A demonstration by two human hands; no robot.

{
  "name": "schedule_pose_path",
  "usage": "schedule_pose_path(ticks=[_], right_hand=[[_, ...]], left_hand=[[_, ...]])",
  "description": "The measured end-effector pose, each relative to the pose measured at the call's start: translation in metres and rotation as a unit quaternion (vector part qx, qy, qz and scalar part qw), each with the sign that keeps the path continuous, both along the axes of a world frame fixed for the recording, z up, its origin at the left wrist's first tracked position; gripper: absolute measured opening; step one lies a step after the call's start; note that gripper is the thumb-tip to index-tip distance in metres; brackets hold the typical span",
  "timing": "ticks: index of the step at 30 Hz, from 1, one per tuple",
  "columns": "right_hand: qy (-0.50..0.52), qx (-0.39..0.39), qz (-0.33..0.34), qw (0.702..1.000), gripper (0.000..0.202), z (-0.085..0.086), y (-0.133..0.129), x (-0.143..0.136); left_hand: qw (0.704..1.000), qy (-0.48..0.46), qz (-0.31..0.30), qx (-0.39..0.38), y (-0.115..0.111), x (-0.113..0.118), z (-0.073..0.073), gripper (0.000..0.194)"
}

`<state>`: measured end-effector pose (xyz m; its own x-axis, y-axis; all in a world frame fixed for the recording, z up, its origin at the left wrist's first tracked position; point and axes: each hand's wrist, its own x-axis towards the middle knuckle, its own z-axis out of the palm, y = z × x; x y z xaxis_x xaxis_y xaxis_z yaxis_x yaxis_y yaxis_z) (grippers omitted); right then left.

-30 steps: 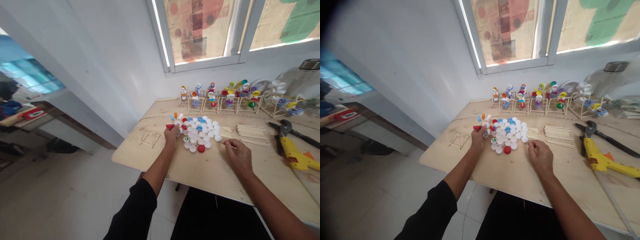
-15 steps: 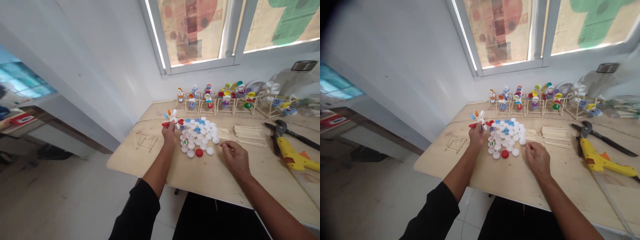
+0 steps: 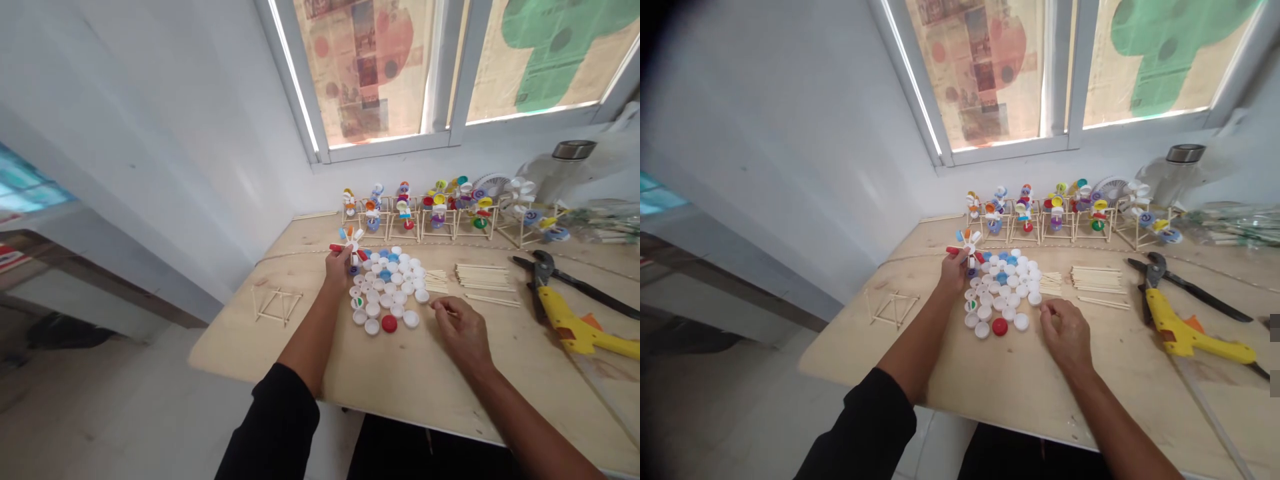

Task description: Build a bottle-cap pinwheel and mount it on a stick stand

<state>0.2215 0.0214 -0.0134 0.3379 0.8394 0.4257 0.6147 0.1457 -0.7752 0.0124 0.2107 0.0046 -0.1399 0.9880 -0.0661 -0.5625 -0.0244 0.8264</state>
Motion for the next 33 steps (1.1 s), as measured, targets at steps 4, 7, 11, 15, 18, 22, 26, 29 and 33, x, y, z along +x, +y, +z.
schedule_pose_path(ticks=[4, 7, 11, 15, 18, 22, 26, 29, 33], right_hand=[[0.0, -0.015, 0.0, 1.0, 0.022, 0.001, 0.0, -0.001], [0.006, -0.024, -0.004, 1.0, 0.023, 0.002, -0.001, -0.002], [0.036, -0.043, -0.014, 0.998, 0.026, 0.009, -0.004, -0.001], [0.077, -0.057, -0.036, 0.995, 0.029, 0.029, 0.001, 0.004], [0.102, -0.025, -0.027, 0.994, 0.028, 0.047, 0.021, 0.009], [0.038, -0.025, -0.057, 0.997, 0.029, 0.05, 0.056, 0.017], [-0.085, -0.064, -0.108, 0.988, 0.031, 0.026, 0.072, 0.027], [-0.154, -0.066, -0.093, 0.982, 0.03, 0.009, 0.073, 0.033], [-0.211, -0.031, -0.033, 0.976, 0.028, 0.006, 0.072, 0.035]], left_hand=[[1.0, -0.003, -0.015, -0.01, -0.013, 0.008, -0.003, 0.031], [1.0, -0.017, -0.017, -0.018, -0.021, 0.01, -0.005, 0.029], [0.999, -0.048, -0.005, -0.025, -0.025, 0.007, -0.002, 0.025], [0.996, -0.084, 0.026, -0.025, -0.018, 0.001, 0.006, 0.019], [0.993, -0.109, 0.03, -0.034, -0.013, -0.001, 0.011, 0.013], [0.988, -0.153, 0.013, -0.035, -0.014, -0.001, 0.011, 0.007], [0.983, -0.183, -0.03, -0.016, -0.016, -0.004, 0.011, 0.004], [0.98, -0.192, -0.058, -0.008, -0.017, -0.007, 0.013, 0.004], [0.98, -0.187, -0.068, 0.011, -0.018, -0.01, 0.014, 0.004]])
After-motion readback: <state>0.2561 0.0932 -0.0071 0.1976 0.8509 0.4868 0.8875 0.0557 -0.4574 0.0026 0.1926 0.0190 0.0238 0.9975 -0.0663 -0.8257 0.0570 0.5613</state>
